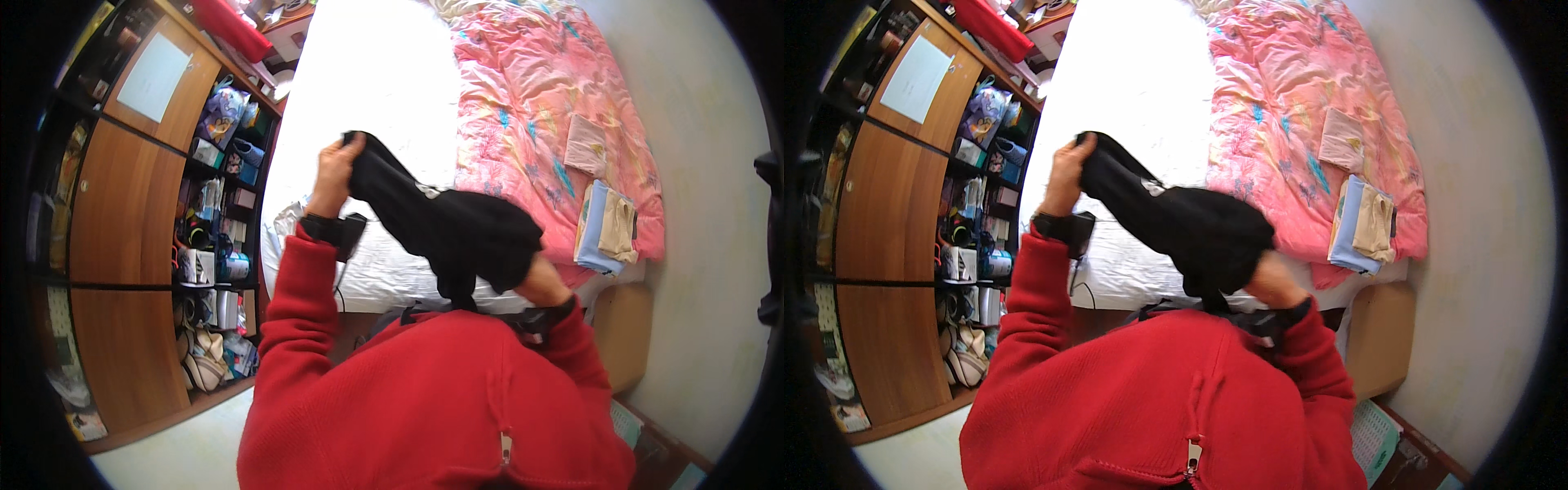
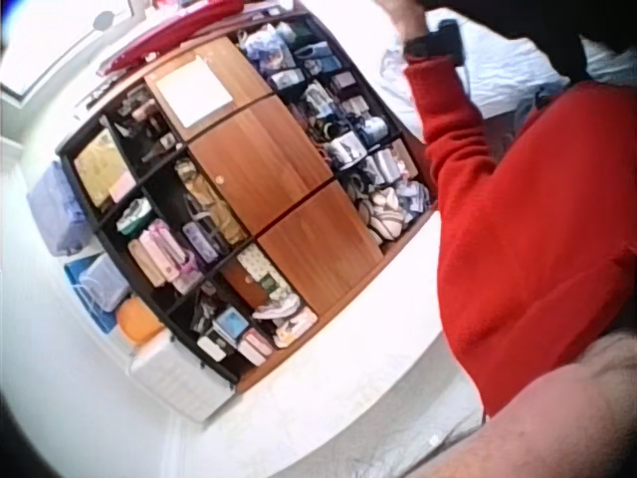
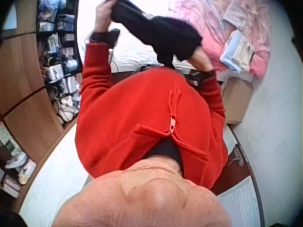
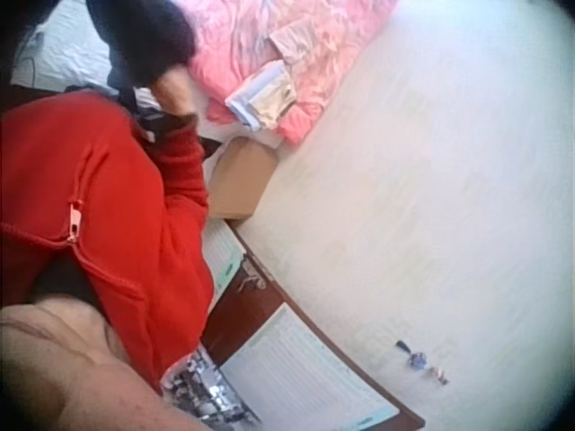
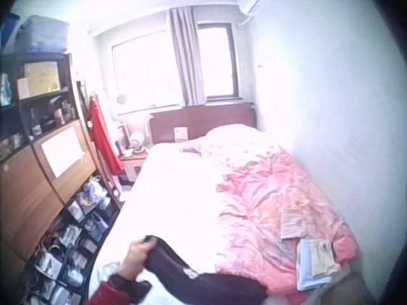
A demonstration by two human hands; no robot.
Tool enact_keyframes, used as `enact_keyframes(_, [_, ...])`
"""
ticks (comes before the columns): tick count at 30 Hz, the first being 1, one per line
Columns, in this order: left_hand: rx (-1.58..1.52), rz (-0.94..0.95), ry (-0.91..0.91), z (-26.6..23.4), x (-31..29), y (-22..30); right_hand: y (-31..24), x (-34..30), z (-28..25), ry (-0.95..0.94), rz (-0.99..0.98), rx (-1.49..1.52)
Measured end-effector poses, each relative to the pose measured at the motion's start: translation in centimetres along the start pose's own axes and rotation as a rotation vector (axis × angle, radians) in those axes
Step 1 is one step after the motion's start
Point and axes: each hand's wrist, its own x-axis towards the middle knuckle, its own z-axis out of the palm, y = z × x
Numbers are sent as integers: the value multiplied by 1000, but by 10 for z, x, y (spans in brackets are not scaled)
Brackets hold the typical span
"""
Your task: The person folds several pieces of clothing on a bed, including a striped shirt, a dark long-sleeve shirt, a light blue shirt, and a pair of underwear. The person then picks up a black garment and walks out of the room.
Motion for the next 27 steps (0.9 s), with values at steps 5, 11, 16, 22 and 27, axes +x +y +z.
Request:
enact_keyframes(5, [37, 158, 140, -57, 40, 47, 9, -31, -64, 413, 792, 1227])
enact_keyframes(11, [-62, 192, 69, -90, 53, 102, 30, -140, -96, 936, 1205, 1057])
enact_keyframes(16, [-46, 190, -58, -76, 60, 152, 44, -183, -56, 929, 1360, 825])
enact_keyframes(22, [34, 206, -276, -38, 48, 210, 22, -160, -19, 443, 1540, 759])
enact_keyframes(27, [453, 367, -324, 8, 21, 243, 21, -31, -44, 454, 1086, 526])
